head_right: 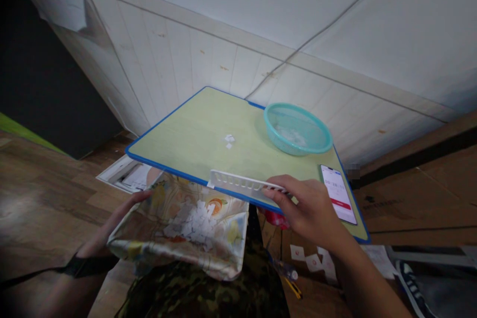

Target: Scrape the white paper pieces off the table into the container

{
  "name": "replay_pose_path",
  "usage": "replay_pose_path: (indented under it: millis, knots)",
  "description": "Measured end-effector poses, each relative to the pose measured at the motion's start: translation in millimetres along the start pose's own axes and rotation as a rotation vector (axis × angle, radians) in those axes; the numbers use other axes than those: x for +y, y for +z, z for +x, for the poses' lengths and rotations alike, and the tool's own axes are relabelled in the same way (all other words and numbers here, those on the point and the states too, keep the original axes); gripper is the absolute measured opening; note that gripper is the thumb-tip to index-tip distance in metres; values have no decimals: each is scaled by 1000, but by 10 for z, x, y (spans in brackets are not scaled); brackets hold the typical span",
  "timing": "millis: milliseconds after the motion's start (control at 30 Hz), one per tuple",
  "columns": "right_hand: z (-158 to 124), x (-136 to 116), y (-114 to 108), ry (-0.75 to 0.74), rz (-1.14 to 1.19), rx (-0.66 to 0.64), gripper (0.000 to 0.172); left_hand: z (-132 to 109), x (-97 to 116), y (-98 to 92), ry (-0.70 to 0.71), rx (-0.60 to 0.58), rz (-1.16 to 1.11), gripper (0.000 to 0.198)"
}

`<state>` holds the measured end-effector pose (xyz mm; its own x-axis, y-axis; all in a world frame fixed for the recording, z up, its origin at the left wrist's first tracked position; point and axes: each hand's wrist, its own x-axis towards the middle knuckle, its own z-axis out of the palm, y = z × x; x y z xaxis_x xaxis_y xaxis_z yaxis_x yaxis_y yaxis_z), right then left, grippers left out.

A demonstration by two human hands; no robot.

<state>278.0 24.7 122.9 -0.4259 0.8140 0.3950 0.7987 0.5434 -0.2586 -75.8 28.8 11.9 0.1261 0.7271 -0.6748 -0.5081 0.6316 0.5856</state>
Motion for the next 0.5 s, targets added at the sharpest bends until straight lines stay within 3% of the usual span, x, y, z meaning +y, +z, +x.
replay_pose_path:
  millis: [133,333,500]
  knots:
    - [29,42,-9,18,-2,72,12,1,-6,7,-3,15,-18,27]
    - [246,268,129,36,-194,276,16,11,2,9,-36,2,-24,32]
    - [434,375,259,21,-208,234,17,-10,18,21,-10,31,-13,25]
